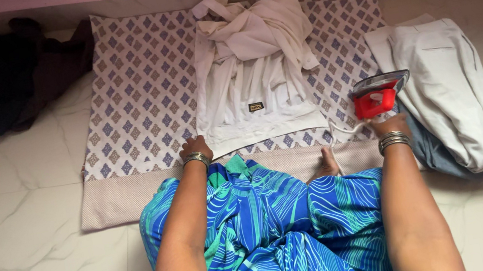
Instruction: The person irons a white shirt on a patterned mat laid on the floor. They repeatedly smooth the fabric, use a red electric iron, and reposition the shirt to iron different sections.
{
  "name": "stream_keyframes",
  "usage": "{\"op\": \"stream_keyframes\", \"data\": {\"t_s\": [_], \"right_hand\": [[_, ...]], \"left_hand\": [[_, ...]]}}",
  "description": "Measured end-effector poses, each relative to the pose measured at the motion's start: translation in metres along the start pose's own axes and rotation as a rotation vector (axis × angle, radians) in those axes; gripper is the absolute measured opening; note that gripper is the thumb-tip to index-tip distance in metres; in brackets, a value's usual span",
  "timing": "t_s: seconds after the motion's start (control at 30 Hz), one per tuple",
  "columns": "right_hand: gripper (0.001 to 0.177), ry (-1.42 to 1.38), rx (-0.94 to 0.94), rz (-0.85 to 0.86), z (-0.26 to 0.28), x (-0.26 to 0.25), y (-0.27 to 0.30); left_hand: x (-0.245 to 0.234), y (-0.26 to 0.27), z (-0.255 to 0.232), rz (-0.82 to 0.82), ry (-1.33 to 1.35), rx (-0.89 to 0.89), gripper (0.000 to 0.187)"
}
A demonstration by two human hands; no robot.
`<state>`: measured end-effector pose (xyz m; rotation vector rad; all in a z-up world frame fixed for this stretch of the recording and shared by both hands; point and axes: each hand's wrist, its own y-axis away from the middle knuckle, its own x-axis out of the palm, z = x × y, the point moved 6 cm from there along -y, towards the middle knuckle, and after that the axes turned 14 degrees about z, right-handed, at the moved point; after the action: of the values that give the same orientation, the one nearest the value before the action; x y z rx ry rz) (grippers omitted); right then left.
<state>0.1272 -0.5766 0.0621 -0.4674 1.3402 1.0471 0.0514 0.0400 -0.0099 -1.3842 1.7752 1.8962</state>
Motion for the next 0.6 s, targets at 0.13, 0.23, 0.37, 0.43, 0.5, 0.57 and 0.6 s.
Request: {"op": "stream_keyframes", "data": {"t_s": [0.13,0.23,0.37,0.43,0.5,0.57,0.6], "right_hand": [[0.068,-0.401,-0.287,-0.076,0.014,-0.003,0.006],[0.039,-0.615,-0.350,0.076,0.026,0.007,0.001],[0.034,-0.756,-0.367,0.066,0.030,0.018,-0.006],[0.036,-0.735,-0.404,0.001,0.029,0.018,-0.008],[0.038,-0.627,-0.378,-0.093,0.029,0.019,-0.009],[0.036,-0.733,-0.412,-0.106,0.033,0.021,-0.011],[0.035,-0.787,-0.429,-0.112,0.034,0.022,-0.012]], "left_hand": [[0.003,-0.005,0.005,0.012,0.041,-0.021,0.049],[0.008,-0.014,0.007,0.020,0.034,-0.020,0.045],[0.008,-0.011,0.006,-0.016,-0.043,-0.003,0.046],[0.003,0.000,0.002,0.016,-0.086,-0.002,0.065],[-0.002,0.014,-0.004,0.039,-0.140,0.009,0.081],[-0.007,0.024,-0.009,0.049,-0.174,0.014,0.090],[-0.009,0.028,-0.011,0.048,-0.183,0.013,0.091]]}}
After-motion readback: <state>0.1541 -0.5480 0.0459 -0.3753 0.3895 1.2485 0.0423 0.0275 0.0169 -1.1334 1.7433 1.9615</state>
